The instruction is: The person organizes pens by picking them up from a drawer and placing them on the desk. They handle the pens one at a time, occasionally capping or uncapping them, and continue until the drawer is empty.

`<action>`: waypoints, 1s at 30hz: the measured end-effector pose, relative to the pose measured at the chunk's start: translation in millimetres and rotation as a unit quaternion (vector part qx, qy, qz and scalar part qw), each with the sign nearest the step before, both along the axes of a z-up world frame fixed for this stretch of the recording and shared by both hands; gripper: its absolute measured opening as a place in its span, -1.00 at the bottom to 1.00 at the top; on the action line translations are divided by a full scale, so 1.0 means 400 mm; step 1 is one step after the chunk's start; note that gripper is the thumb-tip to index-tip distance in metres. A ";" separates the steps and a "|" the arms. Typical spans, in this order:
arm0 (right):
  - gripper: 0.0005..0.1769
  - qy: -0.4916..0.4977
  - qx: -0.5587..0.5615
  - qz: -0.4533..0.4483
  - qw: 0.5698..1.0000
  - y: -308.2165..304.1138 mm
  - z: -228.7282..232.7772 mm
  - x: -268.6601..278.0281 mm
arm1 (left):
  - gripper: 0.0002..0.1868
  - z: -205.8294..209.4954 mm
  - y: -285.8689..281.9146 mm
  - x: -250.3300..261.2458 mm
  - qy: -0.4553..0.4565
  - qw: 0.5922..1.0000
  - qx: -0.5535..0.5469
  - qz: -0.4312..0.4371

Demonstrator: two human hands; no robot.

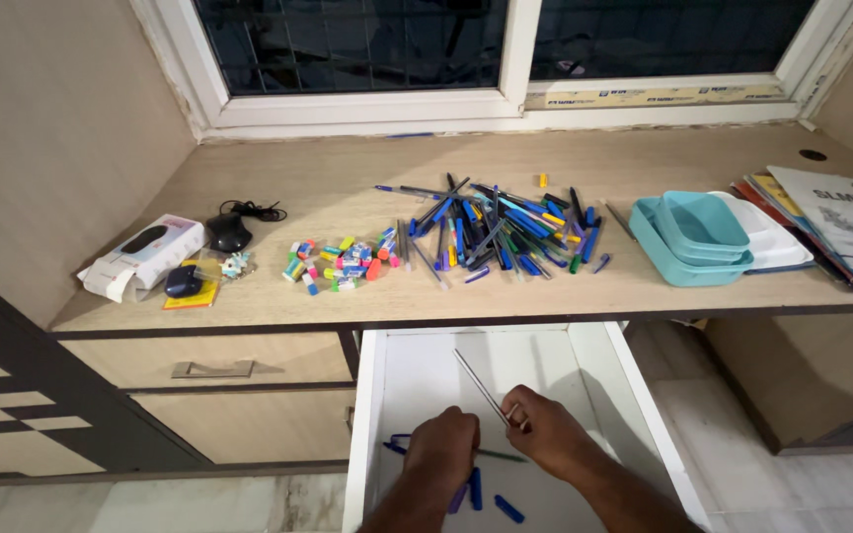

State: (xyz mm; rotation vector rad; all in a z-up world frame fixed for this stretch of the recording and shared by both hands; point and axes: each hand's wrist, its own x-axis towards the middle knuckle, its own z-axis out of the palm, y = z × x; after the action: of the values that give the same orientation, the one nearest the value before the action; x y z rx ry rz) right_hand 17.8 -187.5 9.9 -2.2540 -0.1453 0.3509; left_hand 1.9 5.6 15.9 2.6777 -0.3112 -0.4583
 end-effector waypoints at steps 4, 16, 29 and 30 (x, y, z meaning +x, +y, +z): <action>-0.79 -0.007 0.049 0.021 0.999 0.003 -0.004 0.003 | -0.88 0.021 -0.006 -0.009 0.013 0.999 -0.030 0.025; -0.76 0.045 0.113 0.021 0.992 0.019 0.049 -0.012 | -0.68 0.061 -0.035 0.001 -0.035 0.929 -0.316 0.187; -0.68 0.073 0.139 -0.010 0.987 0.008 0.012 0.020 | -0.78 -0.043 -0.010 0.077 -0.046 0.757 -0.586 0.286; -0.65 0.093 0.134 -0.019 0.986 0.005 0.016 0.020 | -0.76 -0.049 -0.009 0.079 -0.047 0.753 -0.590 0.286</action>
State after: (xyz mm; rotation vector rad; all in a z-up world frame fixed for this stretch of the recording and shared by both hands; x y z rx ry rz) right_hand 26.0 -185.3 16.2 -1.9460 -0.0467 0.4897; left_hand 33.6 2.0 -3.5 1.3999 0.1836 0.0981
